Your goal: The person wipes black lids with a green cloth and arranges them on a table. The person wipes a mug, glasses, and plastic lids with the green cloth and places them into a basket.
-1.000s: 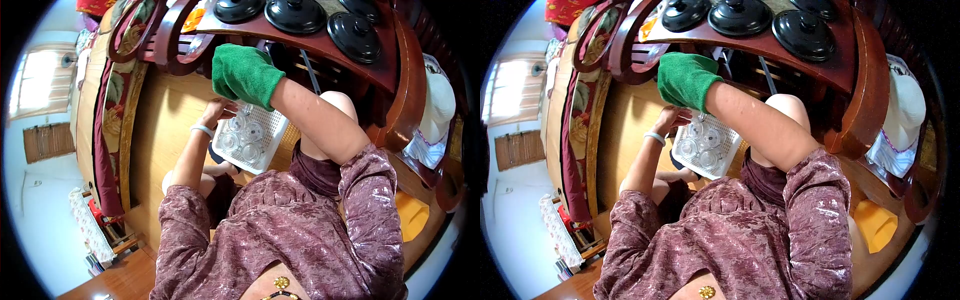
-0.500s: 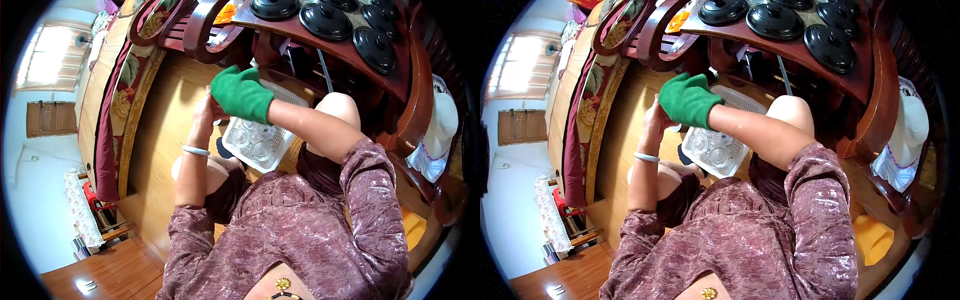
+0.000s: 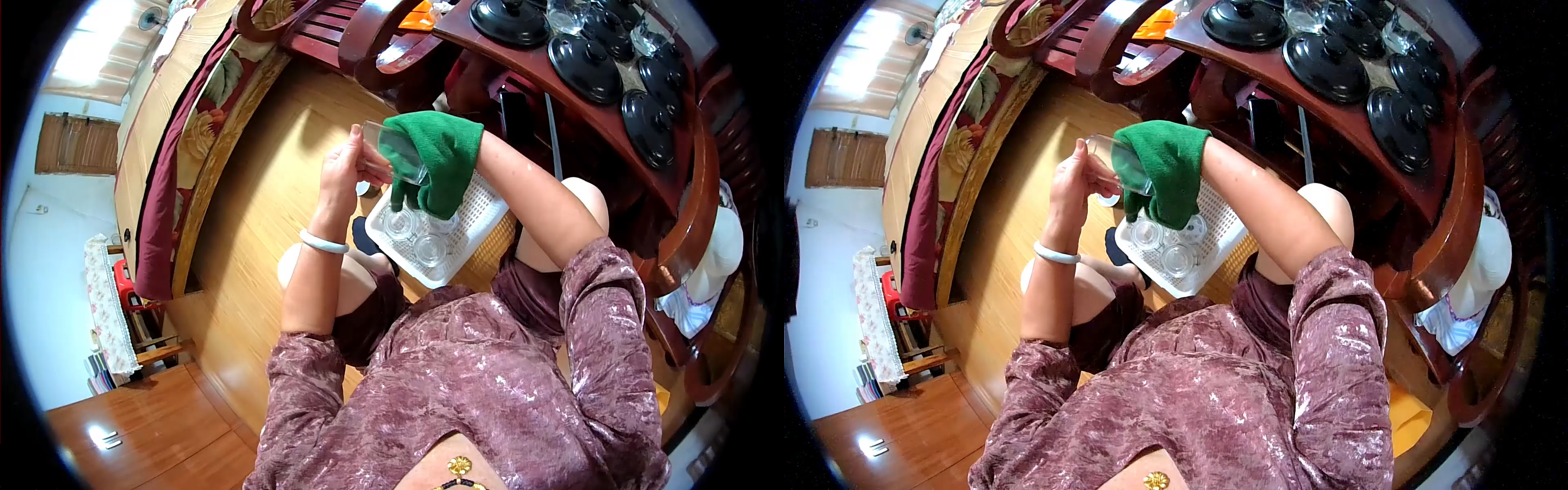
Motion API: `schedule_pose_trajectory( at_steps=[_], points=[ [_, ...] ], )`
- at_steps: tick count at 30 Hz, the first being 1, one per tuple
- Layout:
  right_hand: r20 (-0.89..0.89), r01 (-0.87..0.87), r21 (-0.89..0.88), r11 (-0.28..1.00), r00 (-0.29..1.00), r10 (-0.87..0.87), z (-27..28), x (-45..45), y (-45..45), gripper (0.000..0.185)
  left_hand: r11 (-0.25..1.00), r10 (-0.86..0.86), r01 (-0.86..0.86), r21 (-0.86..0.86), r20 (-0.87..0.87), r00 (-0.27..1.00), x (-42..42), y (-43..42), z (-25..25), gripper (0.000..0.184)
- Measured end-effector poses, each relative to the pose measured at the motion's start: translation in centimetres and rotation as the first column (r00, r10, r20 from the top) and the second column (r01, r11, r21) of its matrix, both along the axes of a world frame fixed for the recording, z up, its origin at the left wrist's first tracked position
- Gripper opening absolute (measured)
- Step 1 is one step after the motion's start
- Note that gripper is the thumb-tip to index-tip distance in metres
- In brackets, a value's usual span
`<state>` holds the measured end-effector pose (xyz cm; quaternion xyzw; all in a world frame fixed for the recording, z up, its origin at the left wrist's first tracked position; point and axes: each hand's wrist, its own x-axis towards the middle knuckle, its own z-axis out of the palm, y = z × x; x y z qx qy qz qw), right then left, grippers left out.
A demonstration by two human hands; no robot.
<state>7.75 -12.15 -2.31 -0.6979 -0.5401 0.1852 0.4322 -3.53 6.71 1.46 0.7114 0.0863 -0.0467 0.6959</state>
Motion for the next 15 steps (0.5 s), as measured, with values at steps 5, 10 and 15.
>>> schedule_pose_trajectory(
  at_steps=[5,10,15],
  points=[
    [-0.625,-0.051,0.165,0.985,0.767,0.144,-3.8,0.0,1.0,0.018,0.988,0.091,-0.088,-0.126,0.019,0.996,-0.3,0.2,0.2,0.062],
    [-0.648,0.136,0.182,0.974,0.762,0.015,-1.0,-1.8,0.2,0.008,0.971,0.207,-0.206,-0.125,-0.006,0.978,0.1,0.2,0.5,0.058],
    [-0.334,0.215,0.138,0.967,0.929,-0.159,-1.3,-1.8,0.8,0.011,0.96,0.279,-0.279,-0.006,0.082,0.957,0.5,-0.3,0.3,0.057]
  ],
)
